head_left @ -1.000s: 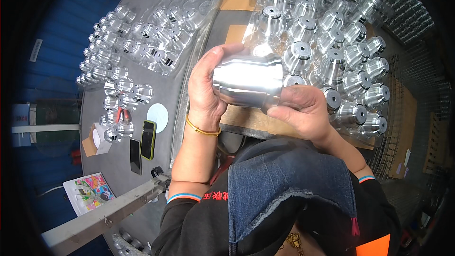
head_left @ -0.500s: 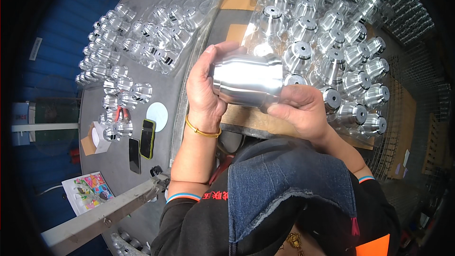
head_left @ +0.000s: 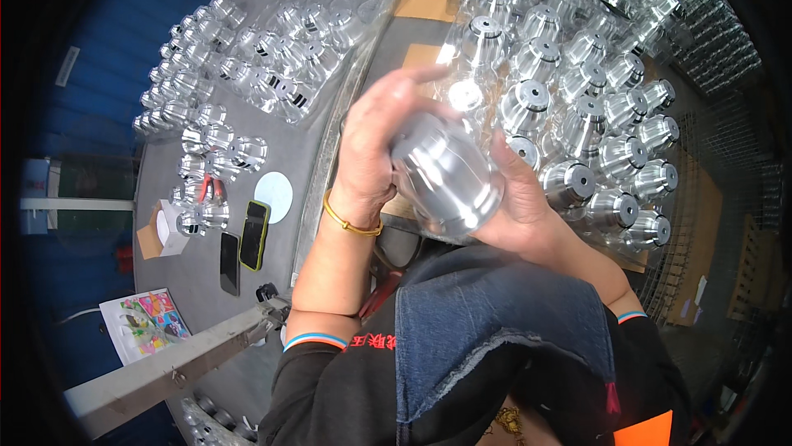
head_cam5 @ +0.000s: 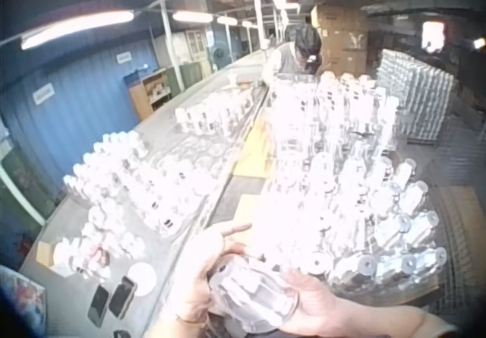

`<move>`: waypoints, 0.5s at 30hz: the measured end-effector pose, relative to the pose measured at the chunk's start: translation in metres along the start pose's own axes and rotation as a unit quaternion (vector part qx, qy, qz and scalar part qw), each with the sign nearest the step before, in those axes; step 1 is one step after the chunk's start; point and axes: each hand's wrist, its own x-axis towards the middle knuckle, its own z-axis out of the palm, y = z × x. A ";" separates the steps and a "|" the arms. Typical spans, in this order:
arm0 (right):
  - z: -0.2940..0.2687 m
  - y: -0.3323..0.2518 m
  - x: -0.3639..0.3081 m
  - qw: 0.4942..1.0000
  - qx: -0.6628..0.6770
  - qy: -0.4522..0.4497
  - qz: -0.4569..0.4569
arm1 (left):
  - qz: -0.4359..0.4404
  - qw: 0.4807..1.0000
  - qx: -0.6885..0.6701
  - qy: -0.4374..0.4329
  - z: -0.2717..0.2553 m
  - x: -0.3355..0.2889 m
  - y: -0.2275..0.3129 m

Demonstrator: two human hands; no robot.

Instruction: The person buffs and smooths the surface of shiny metal housing components with a handheld power sander, then inspects them and moves trays of parts.

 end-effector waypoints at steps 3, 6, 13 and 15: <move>0.004 0.006 0.007 0.999 -0.032 -0.013 -0.034 | -0.014 0.997 0.058 -0.043 0.001 0.002 0.002; 0.007 0.010 0.011 0.999 -0.006 -0.035 -0.032 | -0.027 0.998 0.055 -0.026 0.001 0.000 0.004; 0.000 0.012 0.017 0.998 0.029 0.003 -0.056 | -0.006 0.996 -0.016 0.083 -0.033 0.014 -0.022; 0.003 0.012 0.018 0.998 0.036 -0.003 -0.050 | 0.049 0.974 0.136 0.176 -0.077 0.027 -0.054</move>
